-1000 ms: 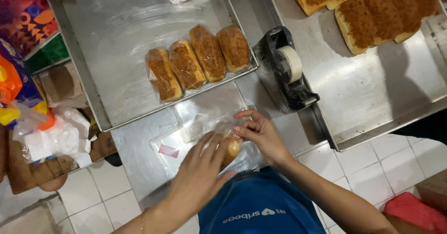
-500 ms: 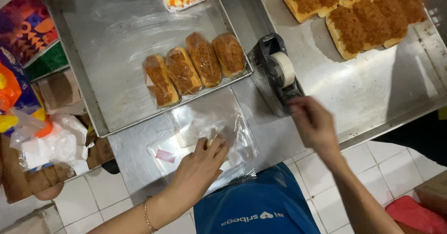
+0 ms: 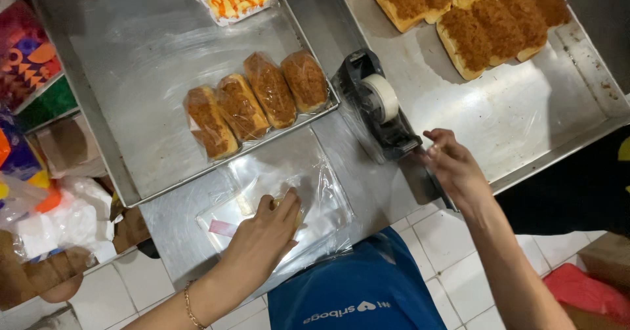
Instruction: The person places individual slices of bread topped with a brown spread into clear plastic bags, seals them, and arranges them on a metal tray. The person repeats this process for multiple slices throughout the clip.
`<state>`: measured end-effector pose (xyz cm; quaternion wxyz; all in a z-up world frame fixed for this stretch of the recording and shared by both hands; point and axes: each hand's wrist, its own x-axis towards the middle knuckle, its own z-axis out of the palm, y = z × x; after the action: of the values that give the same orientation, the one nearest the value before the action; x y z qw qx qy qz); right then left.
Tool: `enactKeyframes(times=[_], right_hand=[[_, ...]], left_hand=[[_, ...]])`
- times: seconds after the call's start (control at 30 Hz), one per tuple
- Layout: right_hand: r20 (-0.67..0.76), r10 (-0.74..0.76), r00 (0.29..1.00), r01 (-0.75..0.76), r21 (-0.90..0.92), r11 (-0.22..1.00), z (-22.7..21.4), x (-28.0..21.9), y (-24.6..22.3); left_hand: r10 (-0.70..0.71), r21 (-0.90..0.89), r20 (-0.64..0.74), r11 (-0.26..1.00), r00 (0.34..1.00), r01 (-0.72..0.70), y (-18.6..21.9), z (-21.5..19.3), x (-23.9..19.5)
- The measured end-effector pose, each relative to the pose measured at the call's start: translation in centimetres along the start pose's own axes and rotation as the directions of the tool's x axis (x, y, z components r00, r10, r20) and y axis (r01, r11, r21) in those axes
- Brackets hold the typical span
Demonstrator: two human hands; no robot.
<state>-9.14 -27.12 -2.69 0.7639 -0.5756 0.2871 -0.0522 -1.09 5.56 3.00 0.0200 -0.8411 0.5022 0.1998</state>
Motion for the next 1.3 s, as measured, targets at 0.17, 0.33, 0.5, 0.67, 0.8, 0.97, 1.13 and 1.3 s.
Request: enactKeyframes(times=[0.17,0.33,0.5,0.67,0.8,0.97,1.13,1.3], right_hand=[[-0.071,-0.147,0.987,0.098,-0.461,0.882,0.2,-1.3,2.6],[-0.182,-0.388,0.904,0.113,-0.772,0.626,2.0,-1.9,1.1],[-0.261,-0.346,0.901,0.027,-0.763,0.646,1.0,-3.0,1.5],[0.233,0.366,0.901,-0.385,0.043,0.922,3.2,-6.6,4.5],[0.433,0.543,0.719,-0.636,0.096,0.765,10.8,-9.6,1.1],[0.543,0.561,0.625,-0.692,0.053,0.719,13.8,-9.8,-1.3],[0.616,0.539,0.574,-0.719,0.065,0.692,14.4,-9.7,-0.9],[0.636,0.543,0.548,-0.706,0.002,0.709,14.6,-9.5,-1.3]], left_hand=[[0.026,0.108,-0.051,0.994,0.998,-0.02,0.1,-1.0,0.0],[0.048,0.203,-0.133,0.979,0.99,-0.02,0.3,-1.7,-0.7],[0.142,0.421,-0.262,0.907,0.955,-0.019,0.4,-2.9,-2.1],[0.411,0.447,-0.431,0.871,0.803,-0.205,0.2,-3.9,-3.3],[0.499,0.481,-0.529,0.843,0.686,-0.241,0.8,-6.0,-3.7],[0.525,0.494,-0.517,0.828,0.677,-0.265,0.8,-5.9,-4.3],[0.566,0.52,-0.464,0.797,0.682,-0.307,0.3,-6.0,-4.6],[0.552,0.448,-0.541,0.828,0.634,-0.338,0.3,-5.7,-4.1]])
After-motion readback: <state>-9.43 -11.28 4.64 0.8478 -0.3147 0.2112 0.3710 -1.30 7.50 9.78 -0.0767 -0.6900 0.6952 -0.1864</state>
